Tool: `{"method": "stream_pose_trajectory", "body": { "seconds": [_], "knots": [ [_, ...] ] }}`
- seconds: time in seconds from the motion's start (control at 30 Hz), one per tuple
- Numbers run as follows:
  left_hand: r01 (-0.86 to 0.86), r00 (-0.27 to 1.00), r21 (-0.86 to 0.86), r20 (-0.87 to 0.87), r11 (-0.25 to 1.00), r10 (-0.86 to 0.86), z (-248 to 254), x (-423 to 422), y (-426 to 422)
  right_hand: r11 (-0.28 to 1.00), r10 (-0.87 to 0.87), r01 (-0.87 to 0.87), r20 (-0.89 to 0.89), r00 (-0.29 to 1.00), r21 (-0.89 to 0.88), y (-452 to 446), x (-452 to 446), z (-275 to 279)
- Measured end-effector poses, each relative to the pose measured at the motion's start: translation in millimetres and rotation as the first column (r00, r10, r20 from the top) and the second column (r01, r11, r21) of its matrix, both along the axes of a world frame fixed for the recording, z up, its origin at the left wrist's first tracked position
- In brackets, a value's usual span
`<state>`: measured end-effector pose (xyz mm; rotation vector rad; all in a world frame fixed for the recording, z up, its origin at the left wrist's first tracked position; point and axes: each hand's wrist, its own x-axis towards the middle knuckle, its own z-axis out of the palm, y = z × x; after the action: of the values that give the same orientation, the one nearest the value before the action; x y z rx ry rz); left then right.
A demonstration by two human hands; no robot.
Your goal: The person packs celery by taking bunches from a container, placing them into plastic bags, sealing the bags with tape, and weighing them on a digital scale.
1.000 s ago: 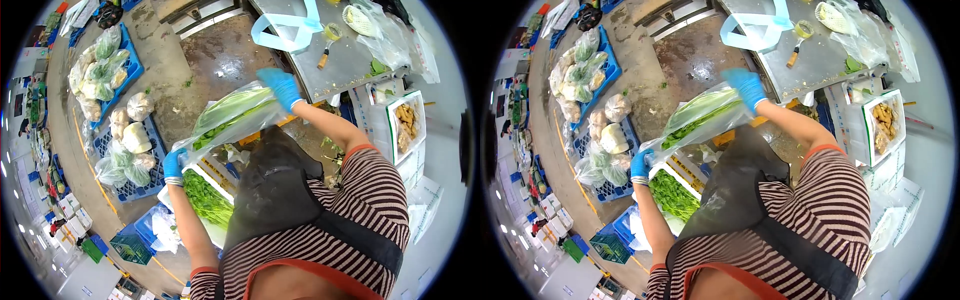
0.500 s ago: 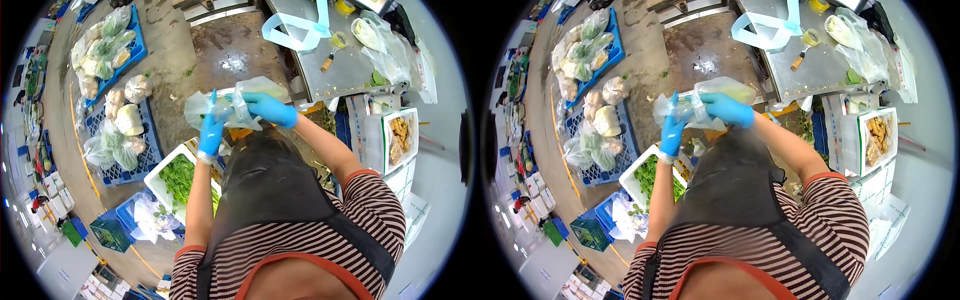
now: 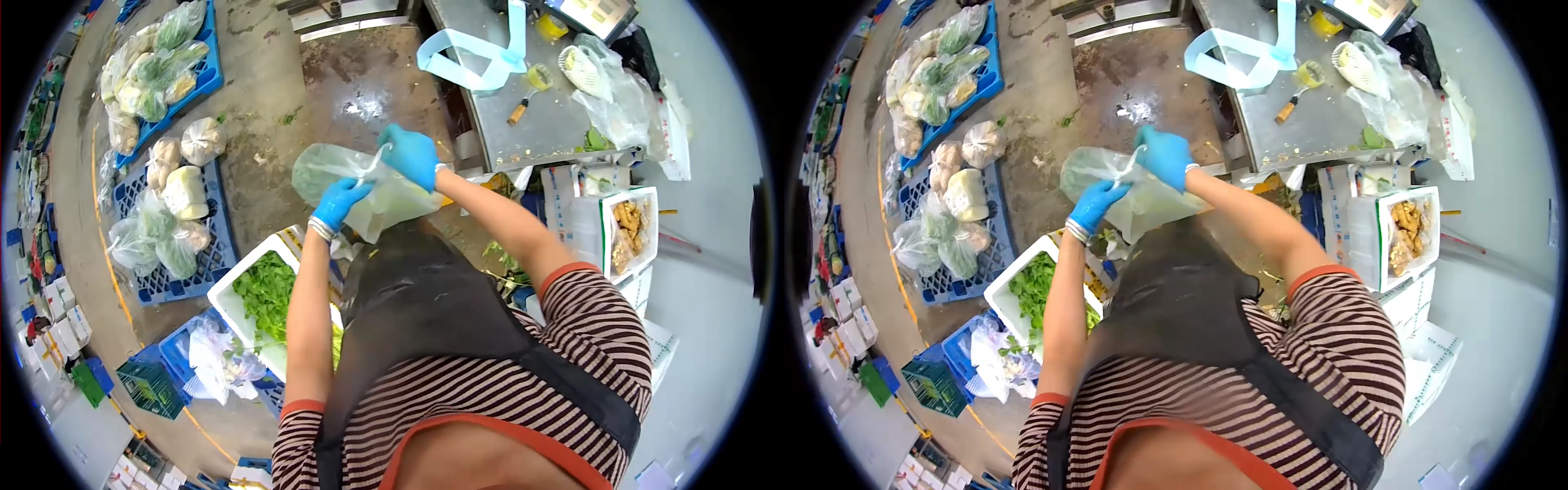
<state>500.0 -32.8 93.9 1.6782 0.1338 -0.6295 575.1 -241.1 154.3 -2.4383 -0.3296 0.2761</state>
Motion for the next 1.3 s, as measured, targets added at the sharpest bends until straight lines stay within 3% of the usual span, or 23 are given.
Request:
{"method": "stream_pose_trajectory", "body": {
  "seconds": [0.07,0.1,0.13,0.17,0.2,0.23,0.27,0.3,0.33,0.4,0.43,0.53,0.57,0.6,0.63,0.73,0.77,0.87,0.93,1.0,1.07,1.2,1.3],
  "knots": [
    [0.035,0.982,-0.037,-0.186,0.999,-0.042,6.7,-11.0,14.2,0.959,-0.275,0.282,-0.196,0.941,0.004,-26.5,17.0,-48.1],
    [-0.068,0.961,-0.139,-0.276,0.988,0.027,-2.5,-18.0,18.8,0.973,-0.226,0.229,-0.209,0.951,-0.011,-39.4,14.7,-91.2],
    [-0.136,0.99,-0.117,-0.055,0.984,0.13,-4.3,-27.0,10.0,0.984,-0.18,0.179,-0.222,0.958,-0.024,-48.6,15.6,-119.7],
    [-0.246,0.968,-0.211,-0.01,0.946,0.249,-4.1,-32.0,1.5,0.991,-0.132,0.129,-0.174,0.976,-0.026,-43.8,10.3,-117.6],
    [-0.344,0.93,-0.309,0.016,0.886,0.367,-5.0,-35.6,-5.6,0.96,-0.067,0.163,-0.377,0.924,0.226,-39.8,9.4,-103.6],
    [-0.391,0.907,-0.495,-0.066,0.776,0.416,-14.0,-38.2,-6.9,0.86,0.048,0.243,-0.544,0.838,0.45,-35.0,7.3,-80.0],
    [-0.431,0.883,-0.65,-0.16,0.626,0.441,-27.6,-39.8,-5.2,0.627,0.283,0.394,-0.668,0.688,0.672,-28.3,4.0,-64.1],
    [-0.46,0.859,-0.769,-0.258,0.444,0.443,-34.8,-38.4,-6.0,0.327,0.544,0.574,-0.646,0.535,0.751,-19.7,0.7,-48.7],
    [-0.476,0.851,-0.752,-0.264,0.455,0.454,-17.1,-33.3,-11.1,0.296,0.543,0.689,-0.71,0.449,0.662,-9.5,-5.2,-32.8],
    [-0.508,0.835,-0.717,-0.276,0.477,0.476,37.4,-24.4,-19.8,0.365,0.587,0.559,-0.65,0.482,0.744,0.6,-18.2,-12.6],
    [-0.408,0.902,-0.627,-0.165,0.663,0.399,33.0,-22.8,-17.1,0.358,0.594,0.546,-0.635,0.493,0.758,3.9,-21.4,-16.7],
    [-0.247,0.967,-0.525,-0.079,0.815,0.243,13.8,-22.5,-15.1,0.506,0.528,0.409,-0.648,0.549,0.759,18.4,-38.6,-45.5],
    [-0.18,0.982,-0.485,-0.045,0.856,0.181,7.4,-20.8,-14.5,0.752,0.412,0.076,-0.556,0.722,0.655,21.3,-41.5,-44.0],
    [-0.203,0.976,-0.569,-0.053,0.797,0.211,4.2,-21.6,-18.1,0.917,0.312,-0.171,-0.382,0.87,0.361,24.4,-43.0,-16.9],
    [-0.241,0.967,-0.541,-0.069,0.806,0.243,7.5,-21.7,-19.5,0.922,0.212,-0.172,-0.081,0.974,0.347,26.0,-51.1,-5.5],
    [-0.187,0.981,-0.287,-0.002,0.94,0.195,24.1,-13.4,-20.8,0.964,-0.197,0.163,0.151,0.969,0.208,18.7,-35.0,5.3],
    [-0.151,0.987,-0.161,0.037,0.975,0.159,32.9,-9.5,-19.6,0.917,-0.277,0.268,-0.01,0.961,0.296,13.6,-21.5,4.9],
    [0.066,0.781,0.005,0.622,0.998,-0.054,79.1,-3.2,-36.9,0.814,-0.355,0.454,-0.309,0.883,0.363,12.7,25.8,-54.5],
    [-0.085,0.823,0.002,0.564,0.996,0.069,69.8,22.3,-22.8,0.819,-0.385,0.431,-0.194,0.902,0.379,31.8,49.1,-58.0],
    [-0.289,0.866,-0.144,0.381,0.946,0.323,96.6,50.4,-6.6,0.866,-0.284,0.345,-0.211,0.935,0.363,39.0,78.8,-46.8],
    [-0.428,0.795,-0.254,0.352,0.867,0.495,115.9,80.5,-1.7,0.772,-0.063,0.33,-0.452,0.89,0.543,43.3,112.2,-49.2],
    [-0.444,0.755,-0.136,0.477,0.886,0.451,143.4,115.5,-23.9,0.67,0.314,0.284,-0.608,0.729,0.686,9.5,165.4,10.4],
    [-0.411,0.752,0.134,0.609,0.902,0.252,140.9,132.6,-52.4,0.59,0.514,0.144,-0.507,0.692,0.795,-31.7,184.3,11.1]
  ]
}}
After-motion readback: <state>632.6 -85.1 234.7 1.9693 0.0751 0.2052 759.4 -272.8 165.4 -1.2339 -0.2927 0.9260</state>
